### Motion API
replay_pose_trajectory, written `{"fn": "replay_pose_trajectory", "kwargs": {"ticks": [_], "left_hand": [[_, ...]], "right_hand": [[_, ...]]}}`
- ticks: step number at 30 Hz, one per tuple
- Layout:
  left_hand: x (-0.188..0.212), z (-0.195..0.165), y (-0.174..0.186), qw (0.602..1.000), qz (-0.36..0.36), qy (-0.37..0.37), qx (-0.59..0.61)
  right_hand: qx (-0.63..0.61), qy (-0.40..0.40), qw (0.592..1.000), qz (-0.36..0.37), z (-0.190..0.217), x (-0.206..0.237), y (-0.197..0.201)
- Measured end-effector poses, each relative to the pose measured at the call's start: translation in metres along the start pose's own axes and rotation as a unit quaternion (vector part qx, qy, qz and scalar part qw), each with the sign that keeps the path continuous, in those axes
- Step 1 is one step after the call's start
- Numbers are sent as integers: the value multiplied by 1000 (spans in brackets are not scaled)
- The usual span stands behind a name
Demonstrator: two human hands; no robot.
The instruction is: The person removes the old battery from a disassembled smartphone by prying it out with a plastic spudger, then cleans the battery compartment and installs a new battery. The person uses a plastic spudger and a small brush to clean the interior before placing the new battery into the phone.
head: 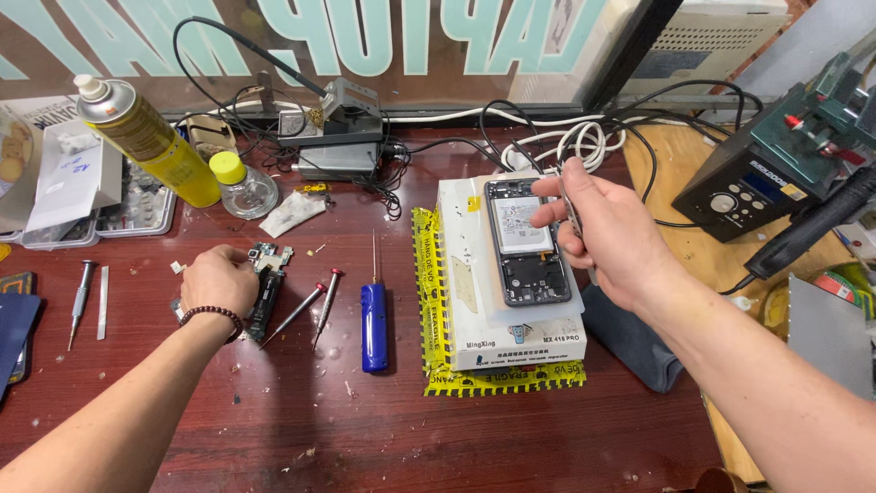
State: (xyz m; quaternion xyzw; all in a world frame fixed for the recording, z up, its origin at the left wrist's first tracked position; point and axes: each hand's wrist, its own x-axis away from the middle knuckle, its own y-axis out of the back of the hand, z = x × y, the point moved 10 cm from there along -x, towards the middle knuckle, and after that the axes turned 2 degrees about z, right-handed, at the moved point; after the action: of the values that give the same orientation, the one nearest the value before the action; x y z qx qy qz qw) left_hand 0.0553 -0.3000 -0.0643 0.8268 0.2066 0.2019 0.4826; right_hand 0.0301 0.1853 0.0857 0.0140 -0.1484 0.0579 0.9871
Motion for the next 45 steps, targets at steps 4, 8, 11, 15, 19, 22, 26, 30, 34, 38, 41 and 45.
{"fn": "replay_pose_trajectory", "kwargs": {"ticks": [4, 8, 11, 15, 19, 22, 26, 30, 34, 38, 41, 45], "left_hand": [[10, -68, 3, 993, -29, -96, 55], [60, -193, -10, 945, 25, -262, 192], [114, -271, -33, 910, 155, -291, 252], [169, -327, -32, 891, 204, -366, 176], [180, -341, -24, 889, 174, -382, 184], [170, -335, -49, 884, 264, -269, 276], [158, -326, -77, 760, 396, -90, 507], [152, -314, -80, 713, 420, -42, 561], [158, -311, -81, 659, 477, -7, 581], [157, -307, -81, 655, 489, 17, 575], [154, -308, -84, 666, 487, 8, 564], [156, -307, -96, 646, 508, 26, 569]], "right_hand": [[-7, -2, 1000, -16, -5, 1, 14], [-14, -19, 1000, -5, -18, -3, 7], [78, -15, 997, -19, -24, -8, 7], [152, 10, 987, -56, -26, -12, 15], [164, -23, 984, -73, -35, -12, 24], [156, -2, 987, -42, -31, -14, 15], [154, 50, 987, 8, -15, -18, 0], [188, 54, 980, 30, -8, -22, -5], [28, -12, 997, 74, -19, -23, -10], [41, 4, 996, 77, -18, -26, -12], [112, 24, 991, 72, -14, -30, -12], [178, 27, 982, 52, -12, -31, -6]]}}
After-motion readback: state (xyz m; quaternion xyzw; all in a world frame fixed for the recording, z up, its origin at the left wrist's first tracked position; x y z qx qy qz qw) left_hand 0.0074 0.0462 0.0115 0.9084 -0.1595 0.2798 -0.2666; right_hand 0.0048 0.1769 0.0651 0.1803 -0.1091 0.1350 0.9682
